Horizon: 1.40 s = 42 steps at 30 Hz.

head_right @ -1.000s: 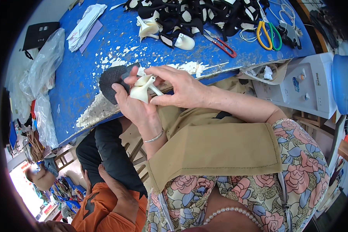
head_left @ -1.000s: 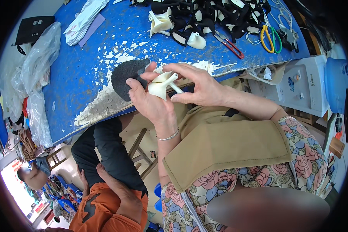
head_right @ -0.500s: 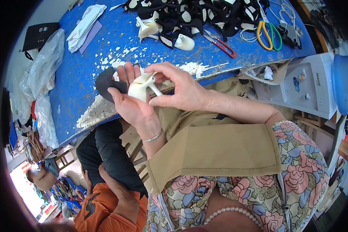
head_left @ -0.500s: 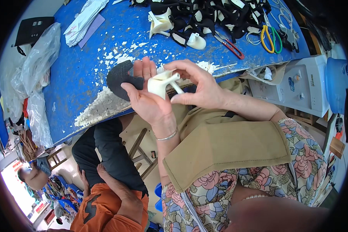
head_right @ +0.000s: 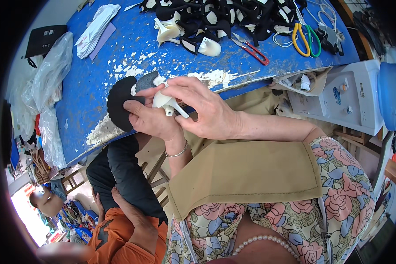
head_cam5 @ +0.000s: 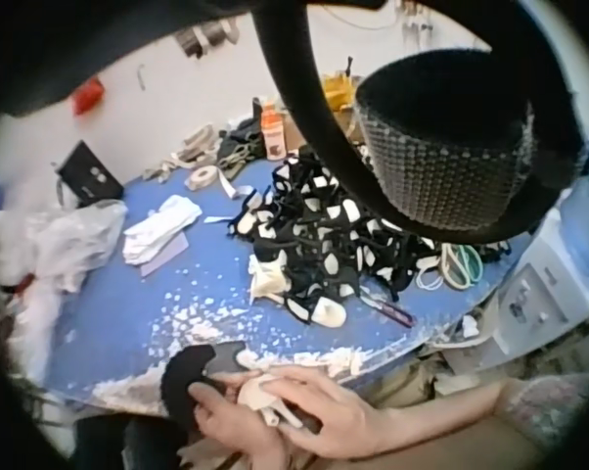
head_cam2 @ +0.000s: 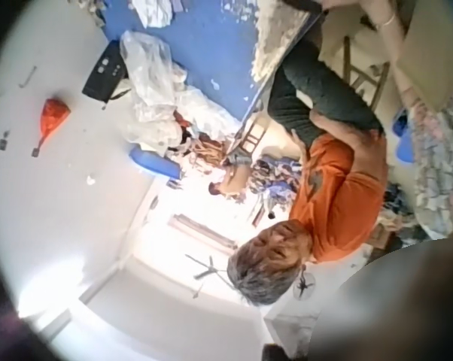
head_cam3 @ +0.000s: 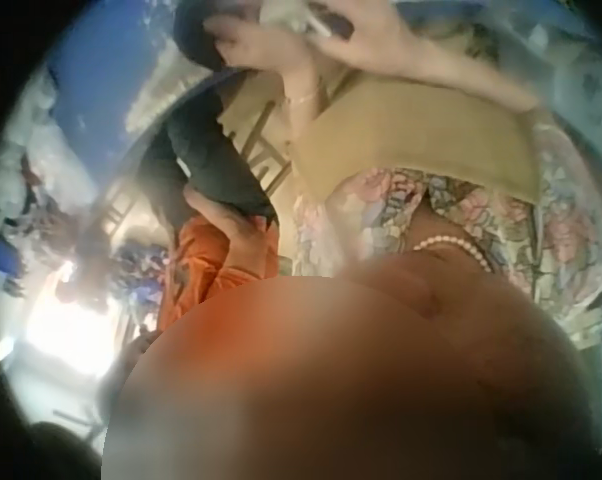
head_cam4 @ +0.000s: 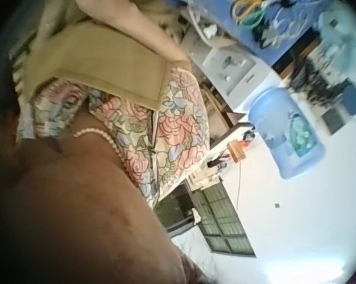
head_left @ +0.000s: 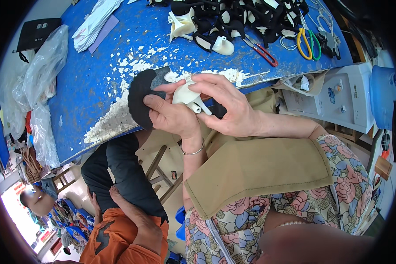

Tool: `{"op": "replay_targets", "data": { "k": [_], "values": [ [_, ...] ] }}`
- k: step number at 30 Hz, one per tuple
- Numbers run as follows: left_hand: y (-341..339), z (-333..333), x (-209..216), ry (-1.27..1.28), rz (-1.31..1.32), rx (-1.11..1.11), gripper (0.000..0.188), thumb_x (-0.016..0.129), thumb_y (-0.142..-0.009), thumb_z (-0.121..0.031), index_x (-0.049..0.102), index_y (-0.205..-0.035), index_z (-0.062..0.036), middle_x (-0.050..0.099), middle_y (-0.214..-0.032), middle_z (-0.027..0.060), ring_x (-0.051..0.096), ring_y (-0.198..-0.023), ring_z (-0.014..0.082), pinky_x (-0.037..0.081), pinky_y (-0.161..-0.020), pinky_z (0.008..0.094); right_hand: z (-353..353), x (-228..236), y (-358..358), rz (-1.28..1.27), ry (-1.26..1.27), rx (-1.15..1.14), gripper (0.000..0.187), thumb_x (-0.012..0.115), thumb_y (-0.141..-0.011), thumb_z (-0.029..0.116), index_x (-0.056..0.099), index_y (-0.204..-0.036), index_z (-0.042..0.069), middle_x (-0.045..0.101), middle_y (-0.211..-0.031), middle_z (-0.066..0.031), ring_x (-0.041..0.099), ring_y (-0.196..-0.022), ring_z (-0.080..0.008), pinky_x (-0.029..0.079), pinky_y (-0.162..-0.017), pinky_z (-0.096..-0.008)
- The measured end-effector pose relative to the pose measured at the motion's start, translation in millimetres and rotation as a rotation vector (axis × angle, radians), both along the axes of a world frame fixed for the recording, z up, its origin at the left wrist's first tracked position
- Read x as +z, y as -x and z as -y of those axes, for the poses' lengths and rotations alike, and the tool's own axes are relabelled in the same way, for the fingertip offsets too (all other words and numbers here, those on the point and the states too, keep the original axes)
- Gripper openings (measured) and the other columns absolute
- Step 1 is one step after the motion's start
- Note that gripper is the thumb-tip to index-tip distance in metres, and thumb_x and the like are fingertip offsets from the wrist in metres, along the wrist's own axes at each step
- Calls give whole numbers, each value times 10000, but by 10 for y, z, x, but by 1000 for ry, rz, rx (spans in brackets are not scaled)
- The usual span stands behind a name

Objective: Assembling and marking small white and black components on a workbench.

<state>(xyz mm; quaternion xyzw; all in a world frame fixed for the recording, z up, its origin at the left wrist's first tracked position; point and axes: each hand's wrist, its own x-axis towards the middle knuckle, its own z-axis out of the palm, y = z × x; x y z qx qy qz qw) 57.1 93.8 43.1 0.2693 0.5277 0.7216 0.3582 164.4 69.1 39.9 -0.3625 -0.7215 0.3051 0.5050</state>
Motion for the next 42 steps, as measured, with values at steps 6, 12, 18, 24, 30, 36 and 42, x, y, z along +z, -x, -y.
{"op": "replay_targets", "data": {
  "k": [6, 12, 18, 24, 30, 36, 42],
  "values": [
    [116, 4, -235, -290, -202, -39, 454, 325, -991, -311, 514, -923, 96, 585, -701, 163, 619, -615, 257, 563, -578, 355, -9, 92, -36, -13, 57, 37, 585, 668, -639, -46, 501, -1195, 23, 466, -1195, -170, 496, -1089, -316, 462, -877, -364],
    [59, 20, -72, -402, -348, -27, 406, 338, -989, -283, 447, -1093, 94, 576, -745, 164, 604, -576, 247, 565, -548, 337, -6, 185, -109, -88, 201, 109, 550, 588, -652, -105, 510, -1185, 4, 487, -1191, -155, 526, -1087, -231, 471, -880, -309],
    [198, 15, 36, -229, -253, -42, 457, 319, -991, -332, 462, -1142, 74, 577, -662, 171, 599, -514, 271, 547, -523, 353, -178, 2, -256, -547, 624, 176, 514, 422, -684, -209, 516, -1151, -16, 578, -1103, -96, 551, -1084, -163, 437, -931, -273],
    [341, 38, -131, -99, -165, -141, 559, 340, -980, -382, 532, -736, 82, 615, -674, 179, 647, -577, 261, 543, -521, 326, -472, -369, -527, 525, -127, -167, 569, 671, -725, 37, 502, -1263, 113, 530, -1202, -157, 514, -1060, -314, 390, -883, -395],
    [237, 44, -171, -85, -137, -99, 549, 351, -978, -375, 537, -743, 85, 621, -705, 162, 654, -577, 255, 532, -480, 306, -526, -433, -571, 513, -186, -298, 607, 707, -688, 50, 498, -1256, 97, 418, -1313, -179, 532, -1016, -278, 390, -848, -384],
    [175, 6, -150, -49, -56, -57, 528, 366, -977, -360, 530, -762, 93, 622, -748, 182, 655, -584, 266, 540, -490, 321, -219, -278, -453, -190, 322, -70, 297, 643, -833, 127, 529, -1089, 29, 626, -911, -95, 588, -789, -146, 460, -664, -254],
    [30, 51, -104, -93, -126, -9, 558, 353, -970, -403, 536, -822, 103, 622, -814, 209, 656, -629, 278, 543, -513, 324, -73, 25, -134, -682, 1223, 425, 338, 588, -897, 252, 488, -1135, 35, 615, -842, -43, 581, -608, -86, 458, -530, -194]
  ]
}}
